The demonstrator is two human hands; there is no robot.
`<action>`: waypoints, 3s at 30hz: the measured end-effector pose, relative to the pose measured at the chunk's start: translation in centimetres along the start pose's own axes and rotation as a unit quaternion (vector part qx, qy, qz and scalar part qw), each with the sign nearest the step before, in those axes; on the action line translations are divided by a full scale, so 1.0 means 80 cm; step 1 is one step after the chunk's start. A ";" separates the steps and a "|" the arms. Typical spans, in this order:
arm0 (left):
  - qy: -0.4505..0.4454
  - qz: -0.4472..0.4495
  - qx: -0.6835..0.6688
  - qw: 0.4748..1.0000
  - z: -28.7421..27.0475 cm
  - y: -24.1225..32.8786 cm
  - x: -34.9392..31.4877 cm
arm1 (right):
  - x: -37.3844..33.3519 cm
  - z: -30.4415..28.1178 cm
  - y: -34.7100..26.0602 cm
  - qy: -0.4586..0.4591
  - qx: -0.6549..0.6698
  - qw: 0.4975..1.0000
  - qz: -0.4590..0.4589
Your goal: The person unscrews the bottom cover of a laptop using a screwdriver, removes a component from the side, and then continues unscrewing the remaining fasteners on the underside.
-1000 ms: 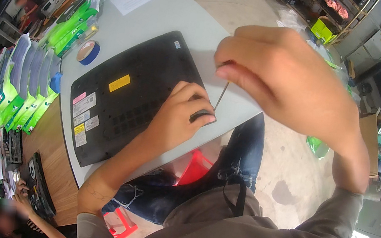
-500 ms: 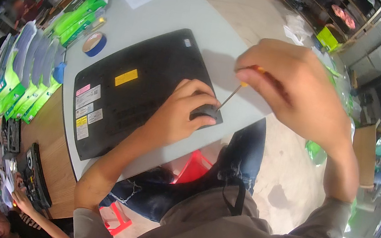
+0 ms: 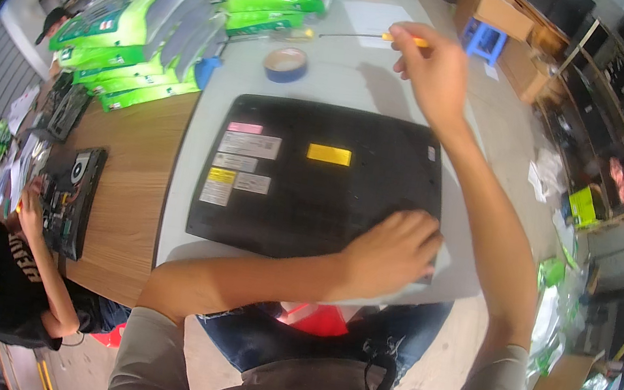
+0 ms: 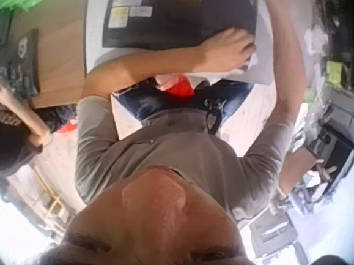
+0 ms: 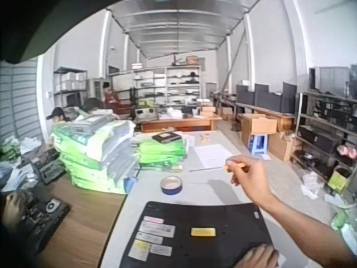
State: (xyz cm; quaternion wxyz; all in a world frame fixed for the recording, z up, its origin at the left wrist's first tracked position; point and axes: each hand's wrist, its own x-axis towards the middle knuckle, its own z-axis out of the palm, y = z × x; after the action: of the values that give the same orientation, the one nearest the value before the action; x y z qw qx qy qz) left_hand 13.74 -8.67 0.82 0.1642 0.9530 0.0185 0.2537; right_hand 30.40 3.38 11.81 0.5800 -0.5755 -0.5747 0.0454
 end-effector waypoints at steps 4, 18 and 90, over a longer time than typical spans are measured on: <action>0.027 0.034 0.029 0.999 0.003 -0.002 -0.004 | 0.028 0.095 0.044 -0.006 0.005 1.000 -0.008; 0.040 0.014 -0.010 0.999 0.009 -0.005 -0.004 | 0.006 0.064 0.034 -0.094 -0.085 0.992 0.012; -0.055 -0.033 -0.293 0.954 -0.071 -0.044 -0.035 | -0.176 -0.116 -0.189 -0.429 -0.295 0.840 -0.154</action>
State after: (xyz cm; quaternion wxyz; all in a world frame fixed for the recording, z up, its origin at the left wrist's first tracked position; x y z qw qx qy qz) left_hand 8.68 -3.97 2.95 0.4453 0.8745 -0.0343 0.1892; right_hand 23.14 -17.39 17.01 0.0778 -0.5468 -0.8332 0.0259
